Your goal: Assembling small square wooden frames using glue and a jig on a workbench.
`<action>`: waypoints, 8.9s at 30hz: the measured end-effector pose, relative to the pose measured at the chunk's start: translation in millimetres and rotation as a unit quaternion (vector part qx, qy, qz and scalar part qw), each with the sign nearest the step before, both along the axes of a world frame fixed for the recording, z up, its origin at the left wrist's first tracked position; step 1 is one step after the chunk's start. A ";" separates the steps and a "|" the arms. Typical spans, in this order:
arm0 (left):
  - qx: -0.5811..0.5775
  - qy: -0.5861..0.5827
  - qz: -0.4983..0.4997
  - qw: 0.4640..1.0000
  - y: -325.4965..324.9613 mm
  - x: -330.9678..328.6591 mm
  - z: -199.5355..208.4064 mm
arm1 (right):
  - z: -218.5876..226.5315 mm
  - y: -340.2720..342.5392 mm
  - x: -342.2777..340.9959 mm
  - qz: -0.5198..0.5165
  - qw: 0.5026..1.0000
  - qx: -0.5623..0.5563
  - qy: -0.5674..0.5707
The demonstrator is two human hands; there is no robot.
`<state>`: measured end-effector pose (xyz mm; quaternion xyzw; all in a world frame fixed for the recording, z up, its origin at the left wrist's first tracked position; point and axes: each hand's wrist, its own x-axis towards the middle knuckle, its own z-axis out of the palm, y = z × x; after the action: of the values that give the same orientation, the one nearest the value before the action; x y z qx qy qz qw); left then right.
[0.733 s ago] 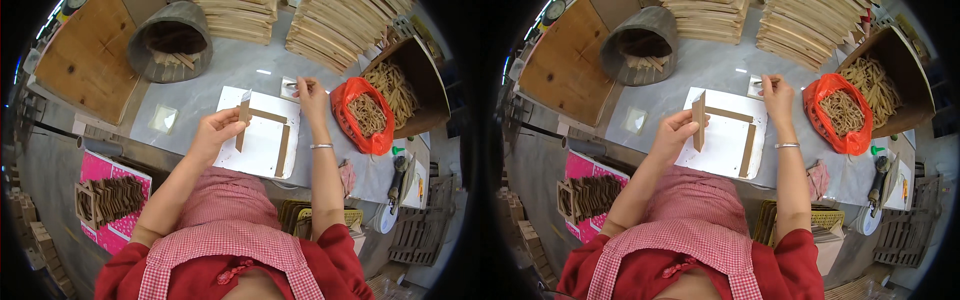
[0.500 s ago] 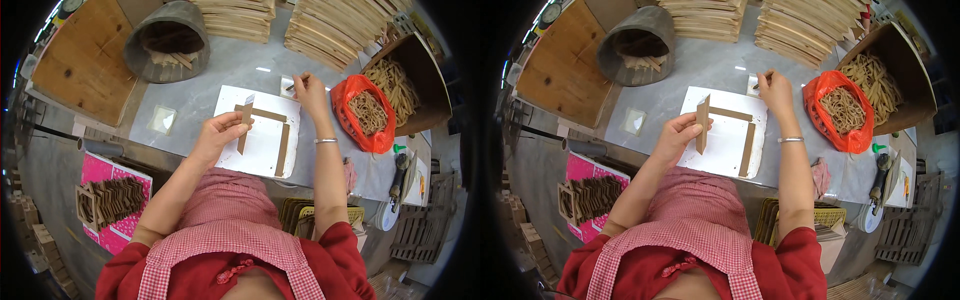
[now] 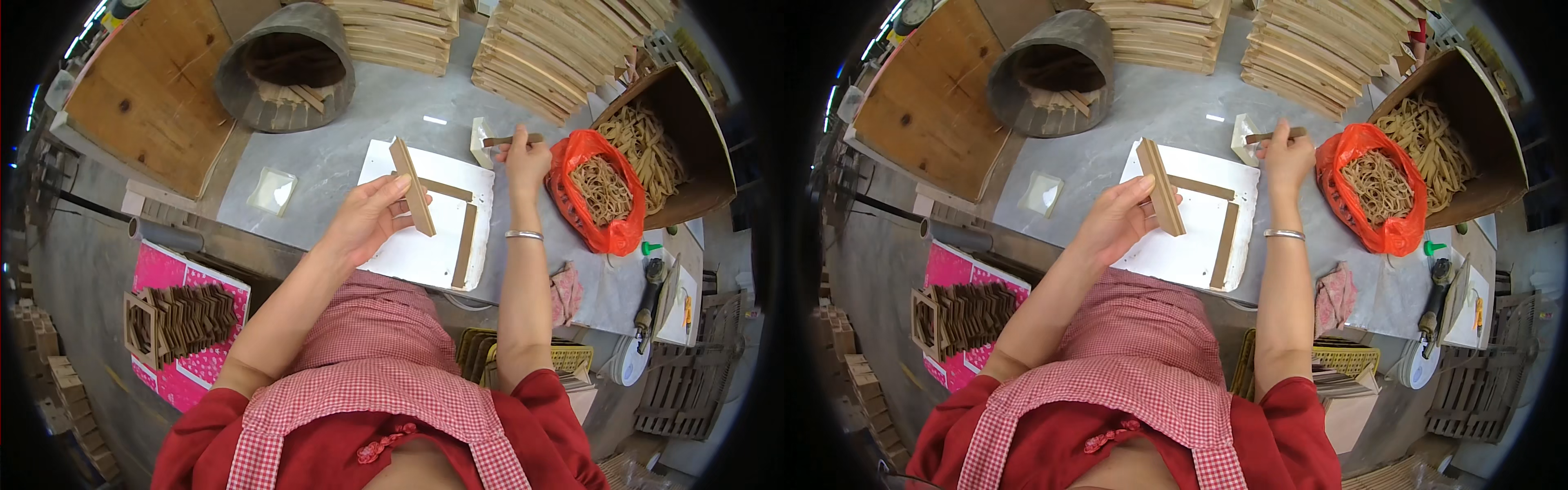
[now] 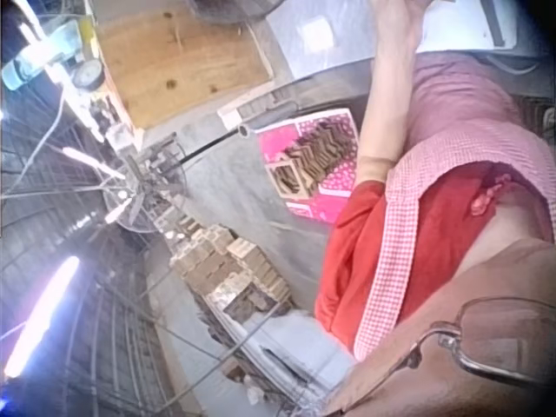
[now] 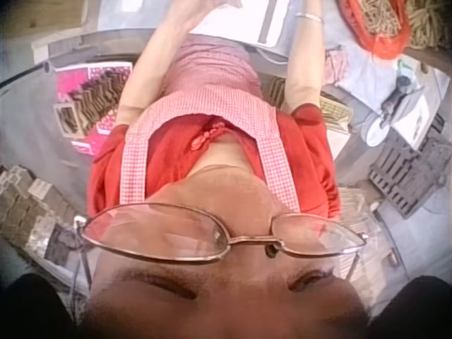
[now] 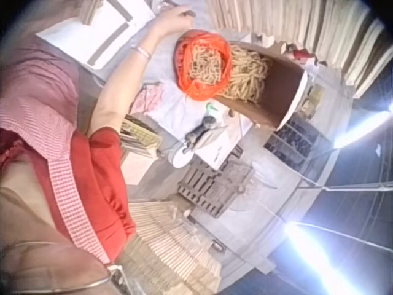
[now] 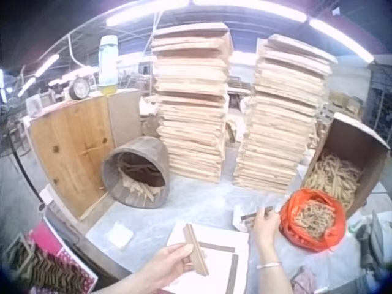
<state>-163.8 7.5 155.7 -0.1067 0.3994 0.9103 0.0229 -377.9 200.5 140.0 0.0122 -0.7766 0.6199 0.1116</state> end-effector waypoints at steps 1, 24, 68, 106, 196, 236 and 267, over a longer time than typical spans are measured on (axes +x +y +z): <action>0.014 0.007 -0.003 1.000 0.4 -0.4 -0.8 | 0.4 -4.1 2.7 0.005 0.997 0.051 0.061; 0.154 -0.017 0.085 0.984 -4.2 -2.3 0.7 | -9.2 -25.1 39.3 0.028 0.974 -0.185 0.125; 0.228 -0.023 0.179 0.957 -11.3 6.8 33.8 | 80.6 -23.2 173.6 0.309 0.909 0.011 0.280; 0.164 -0.092 0.192 0.963 -8.6 23.6 35.6 | 102.1 -8.3 182.6 0.303 0.912 0.010 0.277; -0.701 0.178 0.222 0.654 -7.0 42.1 28.9 | 85.8 -29.4 158.7 0.206 0.949 -0.183 0.156; -0.774 -0.170 0.196 0.578 -160.3 89.5 0.9 | -40.2 65.3 11.0 0.136 0.942 0.243 0.188; -0.759 -0.043 0.263 0.594 -133.1 125.0 6.7 | -1.5 -332.4 37.6 0.300 0.743 0.526 0.285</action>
<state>-38.8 -125.5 162.4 -0.2247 0.8993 0.2386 -0.2894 -340.3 -132.0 138.5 0.4773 -0.8676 0.0827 0.1121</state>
